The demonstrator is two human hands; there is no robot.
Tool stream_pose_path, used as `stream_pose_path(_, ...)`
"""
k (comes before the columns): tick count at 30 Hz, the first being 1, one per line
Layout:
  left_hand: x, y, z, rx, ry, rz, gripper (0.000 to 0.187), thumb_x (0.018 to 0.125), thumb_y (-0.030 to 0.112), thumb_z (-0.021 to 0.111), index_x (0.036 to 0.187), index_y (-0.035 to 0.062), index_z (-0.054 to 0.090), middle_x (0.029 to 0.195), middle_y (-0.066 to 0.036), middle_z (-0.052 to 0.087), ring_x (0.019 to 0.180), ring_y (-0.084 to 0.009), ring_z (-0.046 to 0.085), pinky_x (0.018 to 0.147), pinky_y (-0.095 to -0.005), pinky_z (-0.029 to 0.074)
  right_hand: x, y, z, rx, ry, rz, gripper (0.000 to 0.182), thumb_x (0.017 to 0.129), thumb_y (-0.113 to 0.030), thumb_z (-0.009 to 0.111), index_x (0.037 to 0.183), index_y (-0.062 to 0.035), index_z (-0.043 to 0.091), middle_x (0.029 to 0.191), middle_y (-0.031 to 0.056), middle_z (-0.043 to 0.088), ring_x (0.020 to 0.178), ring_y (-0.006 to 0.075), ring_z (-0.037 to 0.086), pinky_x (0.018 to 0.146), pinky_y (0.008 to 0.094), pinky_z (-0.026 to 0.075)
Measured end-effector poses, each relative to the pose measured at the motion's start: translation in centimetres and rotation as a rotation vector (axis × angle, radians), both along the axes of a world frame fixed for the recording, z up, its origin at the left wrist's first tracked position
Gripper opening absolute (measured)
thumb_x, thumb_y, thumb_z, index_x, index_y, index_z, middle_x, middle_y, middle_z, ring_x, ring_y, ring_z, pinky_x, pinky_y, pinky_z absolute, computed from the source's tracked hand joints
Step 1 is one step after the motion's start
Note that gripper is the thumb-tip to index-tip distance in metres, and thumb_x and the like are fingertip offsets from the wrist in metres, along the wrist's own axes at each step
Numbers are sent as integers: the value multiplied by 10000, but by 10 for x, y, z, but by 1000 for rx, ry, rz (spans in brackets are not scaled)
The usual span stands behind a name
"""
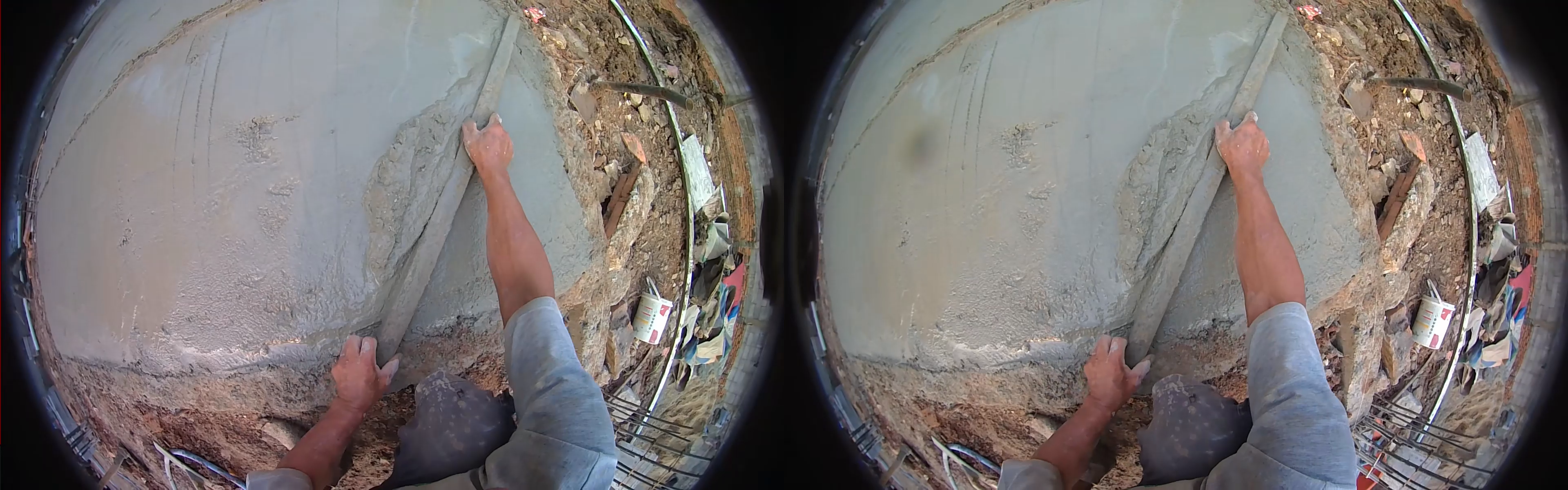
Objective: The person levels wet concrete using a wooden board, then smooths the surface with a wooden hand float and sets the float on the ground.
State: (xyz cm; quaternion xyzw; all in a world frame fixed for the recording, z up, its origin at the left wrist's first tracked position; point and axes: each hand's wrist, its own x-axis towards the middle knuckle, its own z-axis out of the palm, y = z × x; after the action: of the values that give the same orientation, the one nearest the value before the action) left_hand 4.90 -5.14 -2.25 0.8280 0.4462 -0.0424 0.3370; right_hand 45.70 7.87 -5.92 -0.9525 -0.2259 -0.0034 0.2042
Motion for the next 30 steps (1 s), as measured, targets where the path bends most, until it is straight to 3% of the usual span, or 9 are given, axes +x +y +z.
stream_pose_path(8, 5, -28, -6, -84, -59, 5, 489, 654, 368, 811, 923, 62, 541, 933, -129, 507, 787, -360, 590, 625, -476, 486, -3, 1, -12, 51, -87, 99, 530, 756, -394, 660, 1054, 38, 588, 947, 252, 671, 947, 407, 639, 830, 472, 497)
stream_pose_path(13, 24, -13, -6, -59, -113, 4, 460, 693, 385, 791, 910, 78, 526, 939, -109, 491, 810, -333, 607, 625, -457, 512, 20, 27, -2, -20, -3, 106, 549, 743, -399, 674, 1085, 23, 602, 982, 253, 668, 970, 397, 636, 850, 460, 496)
stream_pose_path(17, 27, -15, -5, -105, -103, 17, 490, 664, 373, 806, 935, 68, 534, 926, -119, 496, 789, -345, 595, 616, -467, 493, 23, 28, -6, -38, -7, 156, 575, 727, -413, 689, 1098, 19, 607, 990, 248, 669, 964, 397, 637, 845, 451, 497)
stream_pose_path(30, 17, -50, -10, -166, -112, 48, 522, 661, 404, 812, 939, 60, 534, 952, -122, 495, 769, -349, 599, 603, -469, 478, -8, 38, -2, 101, 82, 288, 565, 687, -395, 685, 1061, 26, 637, 959, 236, 676, 932, 386, 644, 838, 439, 497)
